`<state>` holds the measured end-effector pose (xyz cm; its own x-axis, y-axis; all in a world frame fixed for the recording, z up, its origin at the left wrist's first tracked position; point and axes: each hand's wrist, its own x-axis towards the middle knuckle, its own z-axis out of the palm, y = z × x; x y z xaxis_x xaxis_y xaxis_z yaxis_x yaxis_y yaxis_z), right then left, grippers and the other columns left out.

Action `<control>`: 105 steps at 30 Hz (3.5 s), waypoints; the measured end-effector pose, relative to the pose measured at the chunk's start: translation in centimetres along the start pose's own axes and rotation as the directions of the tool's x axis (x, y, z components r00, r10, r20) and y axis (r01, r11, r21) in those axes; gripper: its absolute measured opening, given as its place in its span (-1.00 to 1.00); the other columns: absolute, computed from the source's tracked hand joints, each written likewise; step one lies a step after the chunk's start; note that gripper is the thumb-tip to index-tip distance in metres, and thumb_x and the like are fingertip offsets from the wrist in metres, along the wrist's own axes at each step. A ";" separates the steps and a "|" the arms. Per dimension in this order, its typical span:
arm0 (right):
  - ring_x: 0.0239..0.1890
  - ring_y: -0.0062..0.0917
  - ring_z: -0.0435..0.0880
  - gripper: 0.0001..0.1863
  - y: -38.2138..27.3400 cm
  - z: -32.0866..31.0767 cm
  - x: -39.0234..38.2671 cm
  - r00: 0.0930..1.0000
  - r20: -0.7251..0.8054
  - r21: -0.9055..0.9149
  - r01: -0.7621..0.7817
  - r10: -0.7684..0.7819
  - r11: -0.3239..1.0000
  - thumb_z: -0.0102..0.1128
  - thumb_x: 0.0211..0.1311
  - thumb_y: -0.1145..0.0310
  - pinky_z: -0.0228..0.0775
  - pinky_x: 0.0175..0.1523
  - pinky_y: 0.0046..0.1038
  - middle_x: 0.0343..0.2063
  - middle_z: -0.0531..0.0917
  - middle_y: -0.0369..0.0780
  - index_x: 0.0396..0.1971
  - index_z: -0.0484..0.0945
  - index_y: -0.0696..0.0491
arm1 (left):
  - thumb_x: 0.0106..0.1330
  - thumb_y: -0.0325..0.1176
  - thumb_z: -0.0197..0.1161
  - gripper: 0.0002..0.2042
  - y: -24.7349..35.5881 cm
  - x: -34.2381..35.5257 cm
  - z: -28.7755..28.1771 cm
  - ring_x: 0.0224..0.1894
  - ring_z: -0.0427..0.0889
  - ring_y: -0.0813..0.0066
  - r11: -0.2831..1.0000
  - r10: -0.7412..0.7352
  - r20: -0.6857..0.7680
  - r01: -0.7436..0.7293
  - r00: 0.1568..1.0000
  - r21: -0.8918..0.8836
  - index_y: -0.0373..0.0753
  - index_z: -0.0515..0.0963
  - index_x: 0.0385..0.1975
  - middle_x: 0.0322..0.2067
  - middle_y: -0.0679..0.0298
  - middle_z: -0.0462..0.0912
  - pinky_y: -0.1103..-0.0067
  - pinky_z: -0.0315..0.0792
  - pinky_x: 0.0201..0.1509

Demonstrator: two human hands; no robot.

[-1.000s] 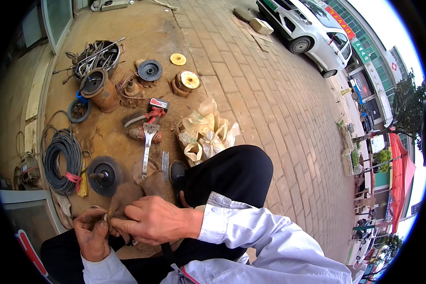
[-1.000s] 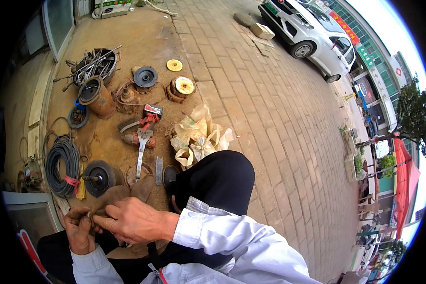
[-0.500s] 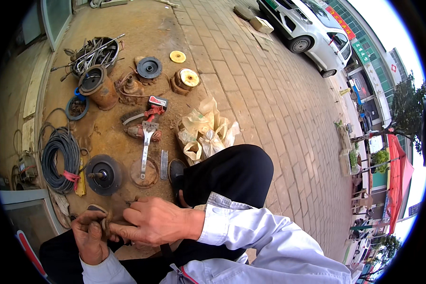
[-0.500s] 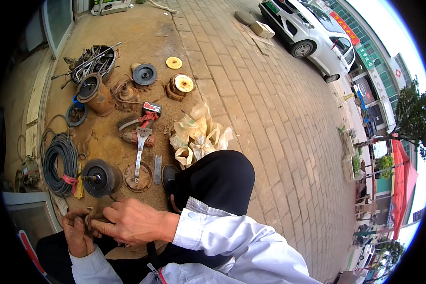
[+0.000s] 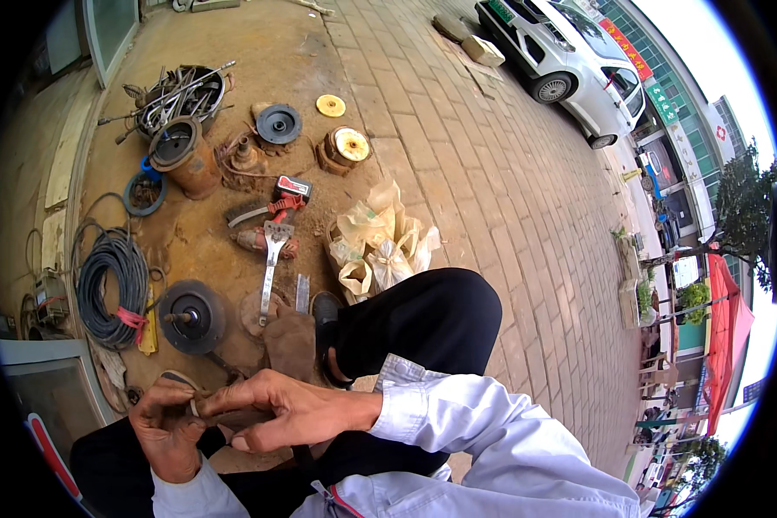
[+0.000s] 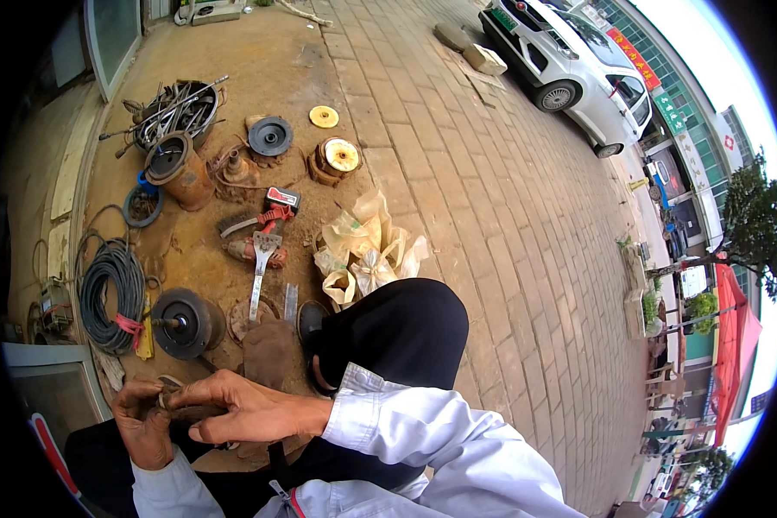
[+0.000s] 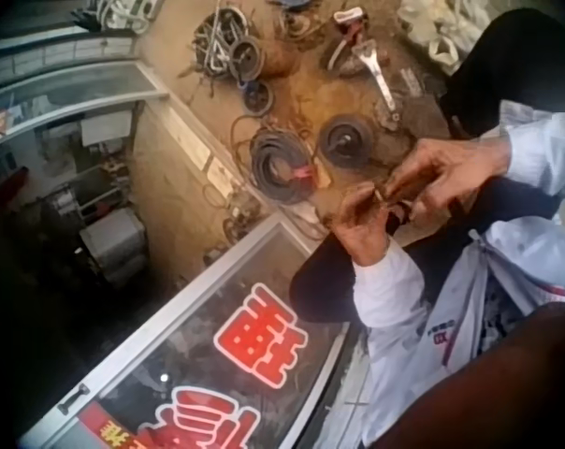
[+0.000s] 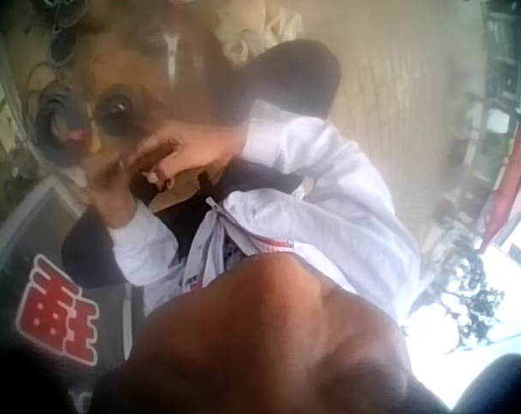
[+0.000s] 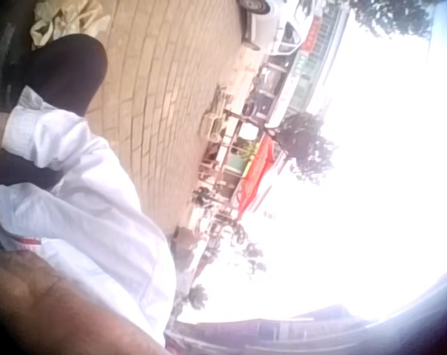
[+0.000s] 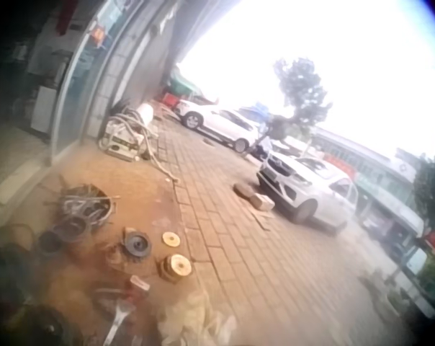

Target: The person sits on the ground and uses a file to smooth the surface of a metal ring. They then insert the ring into a larger mechanical assembly and use a wrench to tighten a bolt, securing the ring in place.

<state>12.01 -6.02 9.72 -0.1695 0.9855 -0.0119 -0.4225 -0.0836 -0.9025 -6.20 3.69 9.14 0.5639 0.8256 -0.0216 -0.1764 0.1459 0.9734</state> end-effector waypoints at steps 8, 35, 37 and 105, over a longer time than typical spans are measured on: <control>-0.45 -0.57 0.55 -0.43 -2.2 -0.8 0.0 0.991 0.018 -0.650 0.114 -0.134 0.751 0.24 0.15 0.31 0.39 -0.41 -0.50 -0.40 0.54 -0.24 0.19 0.48 0.16 | 0.23 -0.23 0.45 -0.64 1.0 0.1 1.4 -0.37 0.63 0.51 0.981 -0.186 -0.055 0.182 0.981 -0.072 -0.36 0.52 -0.17 -0.30 0.20 0.63 0.62 0.54 -0.34; -0.54 -0.46 0.46 -0.49 -0.5 -1.6 -0.2 0.848 0.338 -0.933 0.359 -0.408 -0.028 0.19 0.04 0.27 0.32 -0.45 -0.40 -0.56 0.35 -0.28 0.06 0.55 0.09 | 0.20 -0.20 0.47 -0.63 0.0 -0.2 -0.9 -0.51 0.62 0.51 0.926 -0.329 0.032 0.329 0.944 -0.185 -0.36 0.57 -0.19 -0.29 0.17 0.64 0.66 0.46 -0.62; -0.51 -0.39 0.50 -0.47 -0.5 -1.6 -0.5 0.871 0.321 -0.936 0.350 -0.373 0.013 0.23 0.04 0.30 0.36 -0.43 -0.36 -0.54 0.39 -0.26 0.08 0.53 0.12 | 0.19 -0.21 0.48 -0.63 -0.4 -0.6 -1.0 -0.45 0.63 0.50 0.941 -0.317 -0.013 0.313 0.948 -0.128 -0.35 0.56 -0.19 -0.28 0.16 0.62 0.64 0.49 -0.52; -0.45 -0.37 0.58 -0.39 -0.7 -1.1 -1.0 0.887 0.292 -0.942 0.332 -0.357 0.053 0.30 0.05 0.24 0.42 -0.36 -0.35 -0.43 0.50 -0.19 0.13 0.47 0.17 | 0.27 -0.27 0.41 -0.70 -0.6 -0.4 -0.7 -0.64 0.51 0.52 0.956 -0.230 0.018 0.229 0.973 -0.185 -0.36 0.53 -0.19 -0.53 0.22 0.59 0.60 0.45 -0.61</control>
<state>13.46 -6.83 9.95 -0.2599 0.8609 0.4374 0.7597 0.4619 -0.4577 -6.84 3.67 8.44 0.6034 0.7601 -0.2409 -0.1886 0.4296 0.8831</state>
